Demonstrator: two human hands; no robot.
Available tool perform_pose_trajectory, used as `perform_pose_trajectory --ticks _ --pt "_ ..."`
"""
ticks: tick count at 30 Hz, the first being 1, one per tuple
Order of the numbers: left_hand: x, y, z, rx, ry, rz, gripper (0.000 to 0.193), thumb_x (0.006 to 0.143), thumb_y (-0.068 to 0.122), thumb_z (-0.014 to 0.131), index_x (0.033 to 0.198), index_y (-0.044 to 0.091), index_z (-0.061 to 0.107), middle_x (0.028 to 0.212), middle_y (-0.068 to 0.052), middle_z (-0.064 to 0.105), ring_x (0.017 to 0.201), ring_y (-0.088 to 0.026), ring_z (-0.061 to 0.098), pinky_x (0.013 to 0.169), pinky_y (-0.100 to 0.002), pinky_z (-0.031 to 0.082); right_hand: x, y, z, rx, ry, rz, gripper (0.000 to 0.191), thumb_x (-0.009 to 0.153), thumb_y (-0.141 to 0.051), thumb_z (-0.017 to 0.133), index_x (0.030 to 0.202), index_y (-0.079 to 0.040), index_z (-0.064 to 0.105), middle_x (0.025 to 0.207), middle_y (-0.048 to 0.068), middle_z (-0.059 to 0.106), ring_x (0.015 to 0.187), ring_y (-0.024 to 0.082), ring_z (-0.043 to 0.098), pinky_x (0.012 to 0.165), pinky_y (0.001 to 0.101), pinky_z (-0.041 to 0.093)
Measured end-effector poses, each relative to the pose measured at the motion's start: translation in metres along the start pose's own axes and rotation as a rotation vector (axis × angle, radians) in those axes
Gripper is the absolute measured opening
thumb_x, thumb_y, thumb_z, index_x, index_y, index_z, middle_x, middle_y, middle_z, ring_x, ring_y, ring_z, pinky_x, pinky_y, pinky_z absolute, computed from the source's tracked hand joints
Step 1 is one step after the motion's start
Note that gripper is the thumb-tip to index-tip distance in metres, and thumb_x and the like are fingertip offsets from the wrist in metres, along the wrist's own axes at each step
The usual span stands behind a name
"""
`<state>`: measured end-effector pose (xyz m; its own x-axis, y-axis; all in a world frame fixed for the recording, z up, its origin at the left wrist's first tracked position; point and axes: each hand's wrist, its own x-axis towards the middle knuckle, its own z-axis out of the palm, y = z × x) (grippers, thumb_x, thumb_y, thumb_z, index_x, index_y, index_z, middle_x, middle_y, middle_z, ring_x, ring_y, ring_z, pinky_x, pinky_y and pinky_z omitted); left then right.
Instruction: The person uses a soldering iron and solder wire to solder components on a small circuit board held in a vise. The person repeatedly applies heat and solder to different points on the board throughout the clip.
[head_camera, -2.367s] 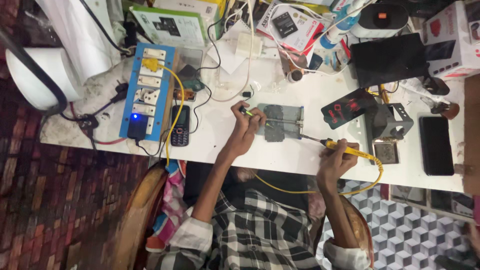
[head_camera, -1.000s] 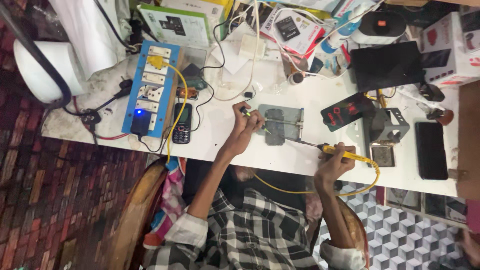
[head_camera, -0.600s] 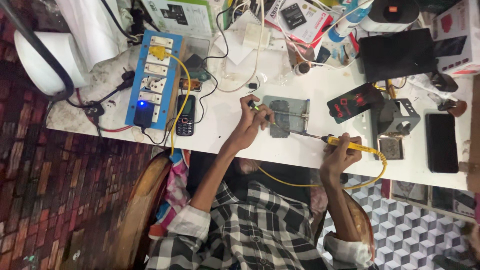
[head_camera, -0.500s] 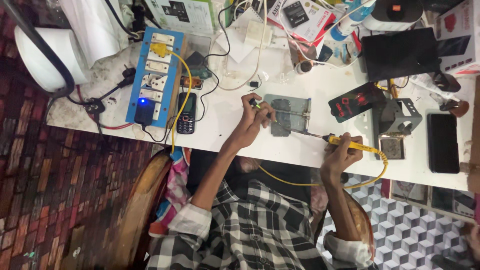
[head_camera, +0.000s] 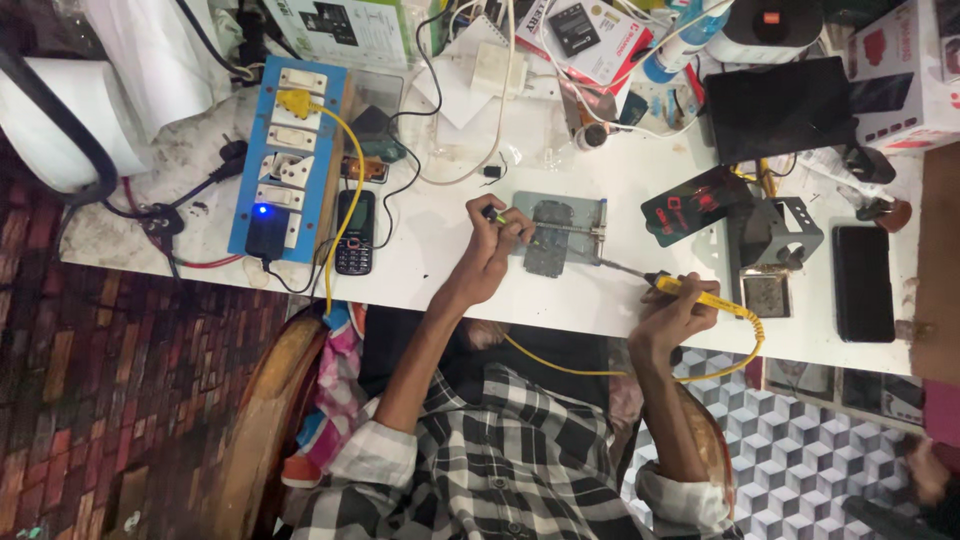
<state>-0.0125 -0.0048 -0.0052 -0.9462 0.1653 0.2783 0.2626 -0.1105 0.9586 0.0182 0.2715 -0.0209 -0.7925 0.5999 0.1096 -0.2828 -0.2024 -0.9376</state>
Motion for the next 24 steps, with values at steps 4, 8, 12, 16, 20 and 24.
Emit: perform_pose_trajectory --ticks 4,8,12,16,20,24 --pt "0.001 -0.001 0.000 0.023 0.005 0.036 0.018 0.114 0.005 0.032 0.121 0.008 0.016 0.099 -0.009 0.054 0.095 -0.017 0.049 0.102 -0.031 0.041 0.001 0.003 0.000 -0.039 0.069 0.043 0.024 0.110 -0.018 0.057 0.092 -0.009 0.045 0.069 0.005 0.052 0.047 0.012 0.046 0.042 0.0272 0.035" --pt "0.001 -0.002 0.002 0.007 0.007 0.049 0.017 0.114 0.005 0.031 0.122 0.008 0.016 0.098 -0.010 0.053 0.094 -0.017 0.048 0.103 -0.031 0.040 0.001 -0.001 0.001 -0.105 0.081 0.037 0.023 0.108 -0.020 0.056 0.090 -0.009 0.045 0.064 0.005 0.054 0.043 0.011 0.044 0.039 0.0253 0.033" --pt "0.001 -0.002 0.004 0.015 0.020 0.008 0.018 0.112 0.007 0.033 0.120 0.008 0.016 0.097 -0.011 0.053 0.094 -0.018 0.049 0.101 -0.031 0.039 -0.001 -0.006 0.003 -0.116 0.087 0.031 0.024 0.108 -0.021 0.055 0.091 -0.009 0.045 0.062 0.004 0.050 0.041 0.010 0.039 0.038 0.0251 0.029" --pt "0.003 -0.003 0.003 -0.002 0.006 0.067 0.019 0.114 0.007 0.033 0.121 0.008 0.016 0.097 -0.011 0.052 0.093 -0.019 0.047 0.102 -0.031 0.040 -0.003 -0.011 0.006 -0.163 0.109 0.077 0.023 0.109 -0.023 0.054 0.093 -0.010 0.045 0.068 0.004 0.054 0.047 0.009 0.044 0.041 0.0243 0.032" --pt "0.002 -0.003 0.001 0.027 0.010 0.005 0.018 0.114 0.008 0.032 0.119 0.008 0.015 0.098 -0.010 0.054 0.094 -0.018 0.050 0.103 -0.031 0.039 -0.005 -0.013 0.010 -0.158 0.091 0.042 0.023 0.109 -0.024 0.055 0.093 -0.009 0.046 0.069 0.004 0.054 0.049 0.009 0.045 0.042 0.0238 0.032" --pt "0.000 -0.002 0.001 0.050 0.023 0.012 0.018 0.114 0.010 0.033 0.118 0.007 0.016 0.097 -0.010 0.054 0.093 -0.018 0.051 0.103 -0.031 0.040 -0.007 -0.013 0.011 -0.184 0.104 0.035 0.023 0.108 -0.025 0.054 0.094 -0.008 0.047 0.068 0.004 0.055 0.048 0.009 0.045 0.042 0.0238 0.034"
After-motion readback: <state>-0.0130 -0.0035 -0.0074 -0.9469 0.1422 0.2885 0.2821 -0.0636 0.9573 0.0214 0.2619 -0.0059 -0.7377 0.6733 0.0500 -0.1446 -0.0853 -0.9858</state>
